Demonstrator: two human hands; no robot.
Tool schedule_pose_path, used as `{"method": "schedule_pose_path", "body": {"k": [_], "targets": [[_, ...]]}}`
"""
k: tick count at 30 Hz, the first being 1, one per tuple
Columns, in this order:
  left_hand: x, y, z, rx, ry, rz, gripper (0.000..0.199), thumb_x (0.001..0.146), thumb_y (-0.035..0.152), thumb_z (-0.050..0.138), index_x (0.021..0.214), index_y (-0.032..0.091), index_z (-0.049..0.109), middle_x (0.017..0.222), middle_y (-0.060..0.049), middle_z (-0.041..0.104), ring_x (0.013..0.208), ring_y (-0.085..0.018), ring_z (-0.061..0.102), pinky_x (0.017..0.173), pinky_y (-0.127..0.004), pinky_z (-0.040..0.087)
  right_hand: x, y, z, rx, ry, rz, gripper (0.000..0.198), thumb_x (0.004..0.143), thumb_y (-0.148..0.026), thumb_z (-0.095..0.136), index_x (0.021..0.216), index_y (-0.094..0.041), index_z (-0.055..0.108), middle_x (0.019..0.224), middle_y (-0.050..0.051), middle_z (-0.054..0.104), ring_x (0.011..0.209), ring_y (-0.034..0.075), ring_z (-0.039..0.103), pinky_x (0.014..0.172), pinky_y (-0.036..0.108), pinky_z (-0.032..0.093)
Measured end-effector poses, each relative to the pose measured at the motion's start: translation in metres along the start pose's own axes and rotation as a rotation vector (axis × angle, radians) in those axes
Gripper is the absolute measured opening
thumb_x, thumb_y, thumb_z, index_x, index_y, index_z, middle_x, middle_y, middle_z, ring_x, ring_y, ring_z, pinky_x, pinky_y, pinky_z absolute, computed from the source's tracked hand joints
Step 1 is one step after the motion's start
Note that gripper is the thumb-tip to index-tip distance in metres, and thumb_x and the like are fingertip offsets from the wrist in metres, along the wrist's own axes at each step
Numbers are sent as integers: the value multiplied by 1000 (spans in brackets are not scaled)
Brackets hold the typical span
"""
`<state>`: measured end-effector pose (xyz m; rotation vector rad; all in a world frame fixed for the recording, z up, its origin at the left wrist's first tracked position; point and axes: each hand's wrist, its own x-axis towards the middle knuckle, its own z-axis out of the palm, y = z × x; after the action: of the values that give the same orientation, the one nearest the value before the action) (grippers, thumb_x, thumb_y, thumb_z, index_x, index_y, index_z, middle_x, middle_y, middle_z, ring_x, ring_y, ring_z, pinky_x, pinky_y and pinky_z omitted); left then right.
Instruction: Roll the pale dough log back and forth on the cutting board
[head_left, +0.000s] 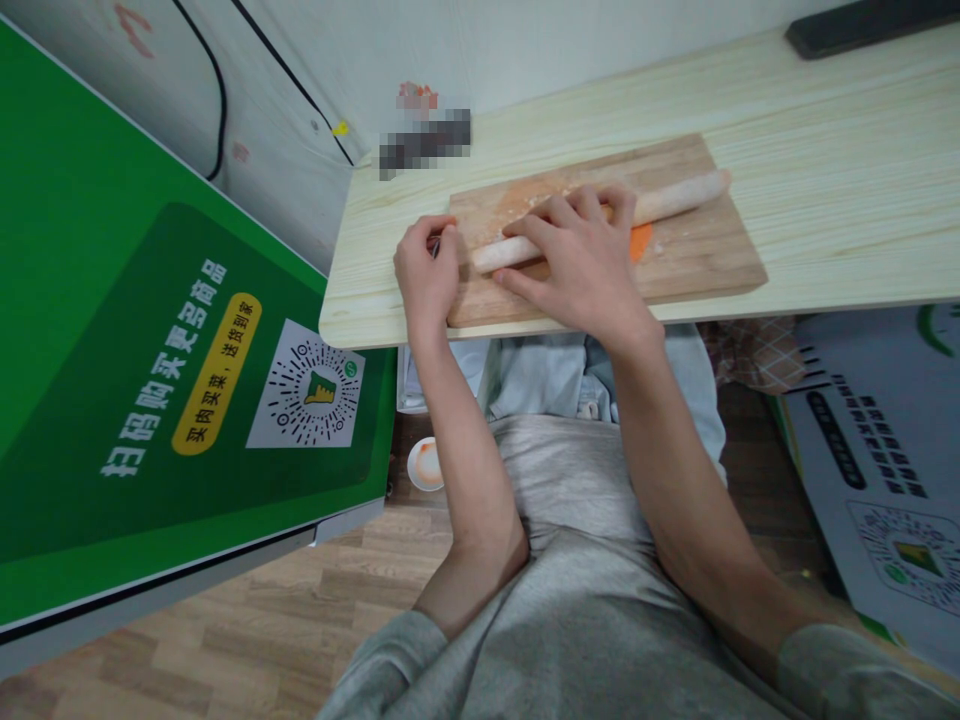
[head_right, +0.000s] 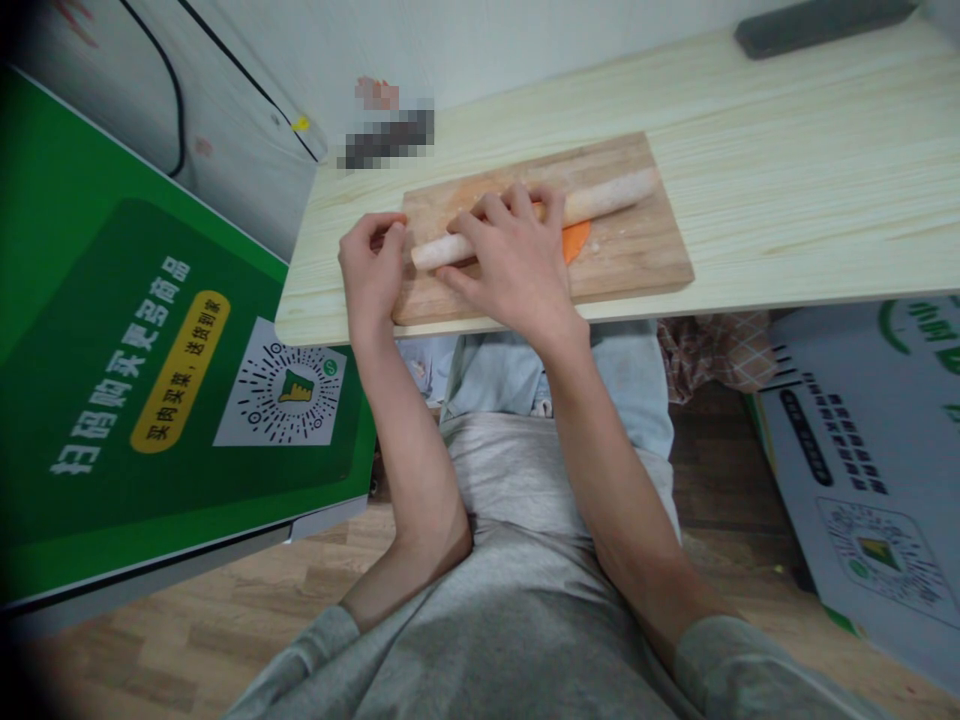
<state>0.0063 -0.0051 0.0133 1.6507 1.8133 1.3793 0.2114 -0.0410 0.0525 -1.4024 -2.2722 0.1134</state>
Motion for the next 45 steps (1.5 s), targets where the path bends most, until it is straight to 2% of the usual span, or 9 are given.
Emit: {"method": "schedule_pose_path", "body": {"k": [15,21,28,34,45], "targets": [[2,-7,3,0,19,30,19,105,9,62,101,20,76,111,-6,81,112,-23,73,108,-37,57,0,2,3,-14,20,-19,66,111,-75,37,139,-28,73,140,14,73,137,44,54,120,71,32],[4,-11,4,11,14,40,19,105,11,61,102,22,76,112,-5,81,114,-23,73,109,-38,57,0,1,2,5,4,8,64,111,-76,37,140,-32,73,146,11,72,138,43,52,122,70,30],[1,-3,0,5,-7,20,17,105,14,61,101,23,75,114,-6,81,115,-24,73,111,-40,56,0,0,0,15,-5,22,67,109,-77,38,141,-32,75,149,10,71,138,45,52,122,72,28],[-1,0,-1,18,-12,5,17,106,16,61,101,25,74,115,-4,82,118,-24,74,113,-39,57,0,-1,-1,15,-5,7,66,109,-74,40,146,-29,72,145,13,72,139,46,52,122,73,29],[-1,1,-1,12,-12,1,16,105,14,61,102,23,74,114,-5,81,115,-23,74,110,-39,56,0,0,0,8,-11,12,64,110,-74,39,141,-30,73,145,12,71,139,44,51,123,70,29]]}}
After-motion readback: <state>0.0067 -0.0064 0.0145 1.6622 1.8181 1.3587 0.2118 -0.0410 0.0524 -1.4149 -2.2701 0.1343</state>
